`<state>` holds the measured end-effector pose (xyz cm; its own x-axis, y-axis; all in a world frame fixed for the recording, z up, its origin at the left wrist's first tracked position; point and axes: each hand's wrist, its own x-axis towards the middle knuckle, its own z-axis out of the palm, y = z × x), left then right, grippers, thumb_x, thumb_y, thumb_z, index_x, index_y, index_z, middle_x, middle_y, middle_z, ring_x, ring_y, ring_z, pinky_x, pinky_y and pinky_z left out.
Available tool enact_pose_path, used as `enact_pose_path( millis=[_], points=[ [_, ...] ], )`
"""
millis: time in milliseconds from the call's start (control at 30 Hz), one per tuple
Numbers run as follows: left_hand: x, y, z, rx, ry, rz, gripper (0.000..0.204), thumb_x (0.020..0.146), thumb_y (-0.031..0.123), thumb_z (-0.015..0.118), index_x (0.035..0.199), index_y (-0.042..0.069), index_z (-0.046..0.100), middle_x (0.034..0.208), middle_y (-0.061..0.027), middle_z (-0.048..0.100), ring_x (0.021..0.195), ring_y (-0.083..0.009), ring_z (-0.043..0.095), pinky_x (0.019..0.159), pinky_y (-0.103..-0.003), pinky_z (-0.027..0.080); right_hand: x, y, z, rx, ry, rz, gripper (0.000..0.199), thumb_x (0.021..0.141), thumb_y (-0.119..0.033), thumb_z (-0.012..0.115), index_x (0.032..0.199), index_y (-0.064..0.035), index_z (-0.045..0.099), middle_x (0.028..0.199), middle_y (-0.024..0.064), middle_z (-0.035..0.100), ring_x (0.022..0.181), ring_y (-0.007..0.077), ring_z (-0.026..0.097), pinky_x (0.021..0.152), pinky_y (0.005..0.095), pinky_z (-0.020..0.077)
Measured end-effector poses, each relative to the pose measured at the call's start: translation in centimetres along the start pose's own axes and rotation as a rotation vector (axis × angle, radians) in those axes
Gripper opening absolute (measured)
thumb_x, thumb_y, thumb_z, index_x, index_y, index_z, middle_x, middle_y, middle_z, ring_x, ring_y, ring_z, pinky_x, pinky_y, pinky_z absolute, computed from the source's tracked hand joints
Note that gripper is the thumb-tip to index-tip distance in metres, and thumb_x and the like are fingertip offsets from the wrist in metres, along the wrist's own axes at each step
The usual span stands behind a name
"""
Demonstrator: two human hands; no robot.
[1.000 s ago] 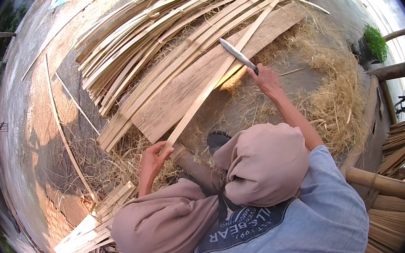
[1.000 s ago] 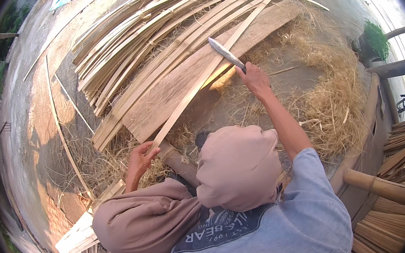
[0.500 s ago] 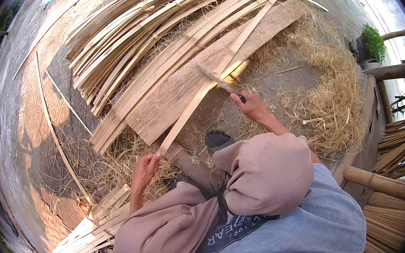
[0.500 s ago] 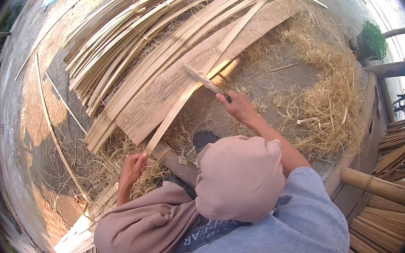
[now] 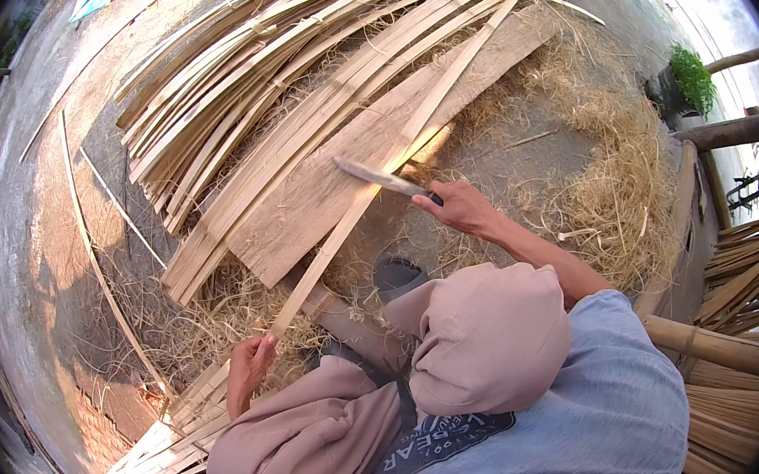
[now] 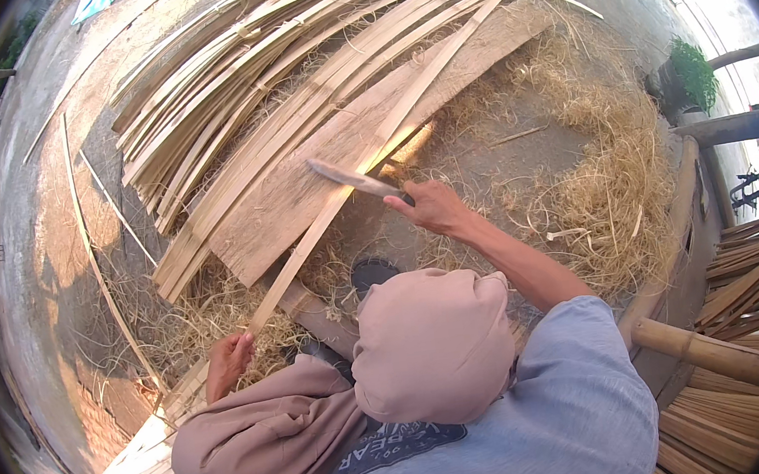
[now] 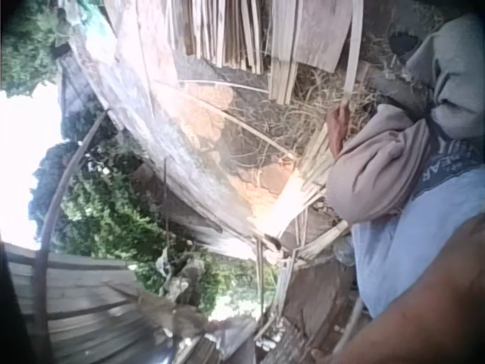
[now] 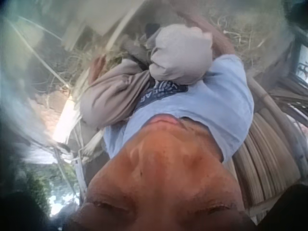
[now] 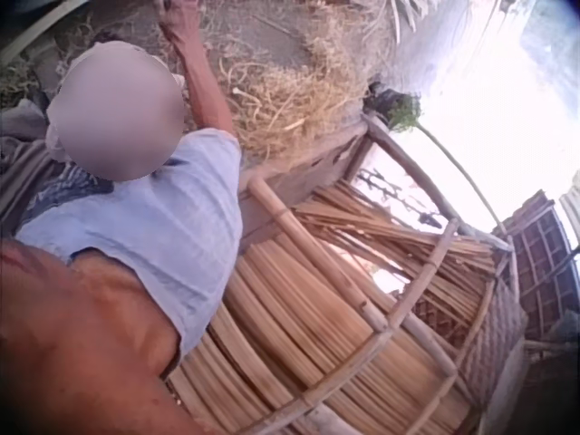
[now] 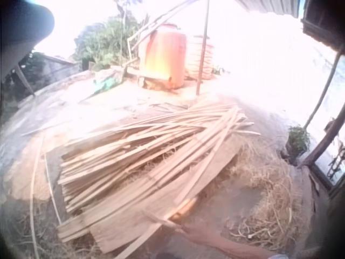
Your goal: The person splits long bamboo strips into thinner slats using a knife. They repeatedly position a strip on a wooden board, strike it with the knife to split it, then set the slats aside. The process continues with multiple strips throughout the clip.
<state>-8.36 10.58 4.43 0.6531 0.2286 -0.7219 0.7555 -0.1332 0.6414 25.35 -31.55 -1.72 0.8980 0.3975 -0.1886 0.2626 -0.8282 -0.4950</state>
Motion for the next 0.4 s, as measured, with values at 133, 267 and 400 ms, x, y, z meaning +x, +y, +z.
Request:
enact_pose_path(
  millis=[133,267,400],
  points=[
    [-7.1,-6.5,-7.0,-0.056,-0.013,-0.192,0.040,0.101,0.039,0.067,0.078,0.006,0.065,0.062,0.0055,0.052,0.056,-0.0041,0.043,0.049,-0.026,0.029,4.1,3.3,-3.4,0.111,0.070,0.199,0.074,0.099,-0.070,0.044,0.080,-0.0005,0.059,0.069,0.0240,0.064,0.070,0.0430,0.067,0.067,0.0519,0.0514],
    [-7.1,-2.3,-4.4,-0.052,0.147,-0.252,0.039,0.101,0.039,0.067,0.079,0.008,0.064,0.060,0.0061,0.050,0.056,-0.0042,0.044,0.049,-0.026,0.030,2.1,1.3,-2.9,-0.083,-0.036,-0.019,0.075,0.102,-0.069,0.040,0.080,-0.0008,0.061,0.071,0.0217,0.067,0.068,0.0391,0.068,0.064,0.0513,0.0513],
    [-10.0,-6.8,-7.6,-0.070,0.034,-0.239,0.038,0.099,0.045,0.067,0.087,0.010,0.064,0.061,0.0062,0.050,0.054,-0.0067,0.044,0.049,-0.031,0.033,3.7,4.0,-2.8,0.112,-0.024,0.260,0.069,0.103,-0.066,0.041,0.081,-0.0056,0.064,0.075,0.0206,0.072,0.067,0.0316,0.070,0.065,0.0519,0.0522]
  ],
)
